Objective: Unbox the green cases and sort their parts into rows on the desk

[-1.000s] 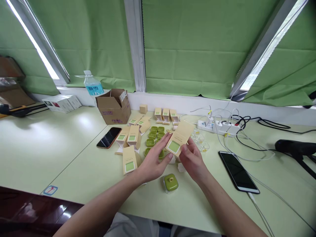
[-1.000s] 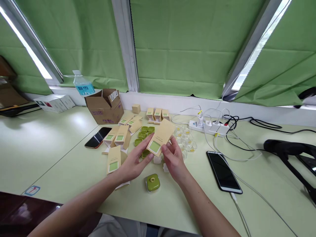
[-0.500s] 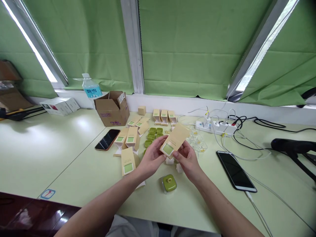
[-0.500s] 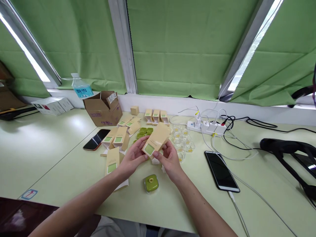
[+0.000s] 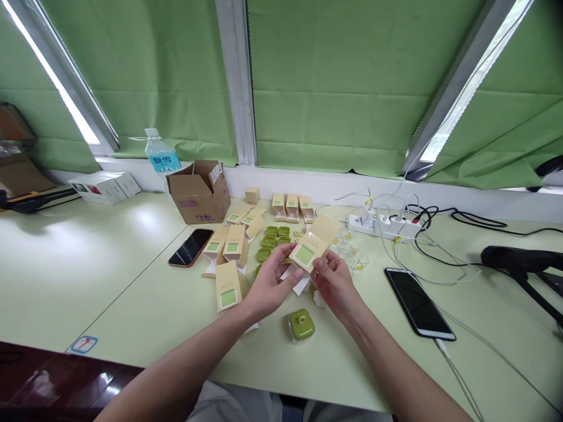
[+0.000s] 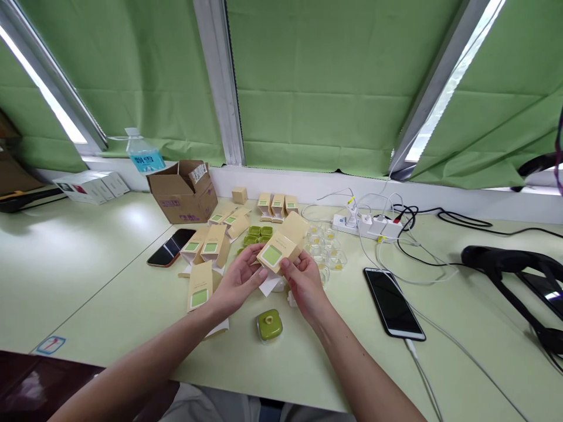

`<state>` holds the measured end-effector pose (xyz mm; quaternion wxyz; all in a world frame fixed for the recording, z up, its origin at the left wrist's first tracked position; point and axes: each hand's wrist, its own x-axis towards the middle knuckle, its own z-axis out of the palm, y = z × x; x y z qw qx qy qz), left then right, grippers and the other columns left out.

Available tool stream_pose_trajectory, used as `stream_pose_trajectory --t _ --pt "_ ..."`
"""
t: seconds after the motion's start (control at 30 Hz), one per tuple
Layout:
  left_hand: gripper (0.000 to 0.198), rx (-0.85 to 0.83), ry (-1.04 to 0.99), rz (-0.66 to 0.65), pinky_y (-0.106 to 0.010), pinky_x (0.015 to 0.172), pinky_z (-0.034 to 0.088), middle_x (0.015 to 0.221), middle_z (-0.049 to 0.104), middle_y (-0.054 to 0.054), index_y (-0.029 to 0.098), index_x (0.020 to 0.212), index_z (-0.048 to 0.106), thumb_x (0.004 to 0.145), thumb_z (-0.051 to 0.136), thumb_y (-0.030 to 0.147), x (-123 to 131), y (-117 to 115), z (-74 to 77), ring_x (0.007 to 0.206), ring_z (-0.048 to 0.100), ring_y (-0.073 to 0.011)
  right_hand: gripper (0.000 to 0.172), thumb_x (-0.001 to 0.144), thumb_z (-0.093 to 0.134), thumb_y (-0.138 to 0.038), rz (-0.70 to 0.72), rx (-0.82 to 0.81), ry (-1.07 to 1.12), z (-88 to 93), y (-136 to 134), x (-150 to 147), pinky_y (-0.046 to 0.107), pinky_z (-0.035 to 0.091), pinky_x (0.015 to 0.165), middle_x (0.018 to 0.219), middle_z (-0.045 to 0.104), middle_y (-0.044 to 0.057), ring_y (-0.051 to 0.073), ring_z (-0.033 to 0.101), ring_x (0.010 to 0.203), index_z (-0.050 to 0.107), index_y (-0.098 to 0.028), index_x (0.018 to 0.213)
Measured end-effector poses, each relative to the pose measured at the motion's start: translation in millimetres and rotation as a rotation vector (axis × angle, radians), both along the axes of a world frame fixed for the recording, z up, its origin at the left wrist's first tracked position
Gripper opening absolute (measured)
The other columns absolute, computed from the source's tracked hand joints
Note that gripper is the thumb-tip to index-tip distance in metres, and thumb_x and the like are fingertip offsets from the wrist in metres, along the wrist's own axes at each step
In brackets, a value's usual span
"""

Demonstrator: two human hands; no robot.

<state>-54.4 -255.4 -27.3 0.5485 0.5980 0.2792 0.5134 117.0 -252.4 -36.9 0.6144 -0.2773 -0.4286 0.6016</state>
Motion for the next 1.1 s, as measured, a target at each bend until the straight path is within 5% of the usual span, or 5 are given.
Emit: stream_pose_trajectory --t 0.23,0.43,0.77,0.93,1.1 --pt "0.039 0.141 0.189 0.104 -0.039 0.101 0.057 0.133 0.071 -0.014 0.021 0.138 0.061 0.107 0.055 0.044 -2 -2 -2.5 0.121 0.068 -0.0275 0.045 0.068 0.098 -0.049 -0.033 -0.082 0.058 0.4 2 1 0.025 0.056 0.053 0.08 0.077 0.001 0.014 0.065 0.06 0.076 -0.022 0.096" --pt "0.032 0.147 0.286 0.263 -0.034 0.083 0.059 0.123 0.076 -0.011 0.022 0.132 0.066 0.105 0.055 0.036 -1 0 -4.9 0.099 0.073 -0.0247 0.05 0.062 0.102 -0.045 -0.007 -0.115 0.076 2.6 -2 -3 0.022 0.058 0.06 0.081 0.078 0.0 0.012 0.065 0.062 0.078 -0.021 0.099" --pt "0.056 0.005 0.177 0.139 -0.036 0.09 0.06 0.119 0.076 -0.01 0.022 0.131 0.06 0.08 0.083 0.019 4 -2 -0.5 0.108 0.074 -0.0272 0.055 0.067 0.099 -0.044 -0.03 -0.17 0.048 2.6 -3 0 0.027 0.064 0.069 0.106 0.083 0.008 0.02 0.078 0.083 0.076 -0.02 0.11" --pt "0.037 0.017 0.147 0.084 -0.035 0.089 0.061 0.119 0.076 -0.012 0.019 0.126 0.066 0.091 0.074 0.03 1 -2 0.0 0.104 0.075 -0.0257 0.058 0.058 0.103 -0.036 -0.176 -0.22 0.042 2.6 -3 1 0.031 0.065 0.068 0.105 0.084 0.008 0.022 0.079 0.081 0.076 -0.019 0.106" --pt "0.026 -0.05 0.206 0.102 -0.036 0.079 0.063 0.092 0.079 -0.009 0.017 0.094 0.074 0.086 0.079 0.041 -3 7 1.6 0.086 0.077 -0.0252 0.055 0.055 0.103 -0.034 -0.285 -0.185 0.035 2.3 -3 0 0.035 0.066 0.073 0.101 0.085 0.008 0.023 0.079 0.082 0.078 -0.018 0.101"
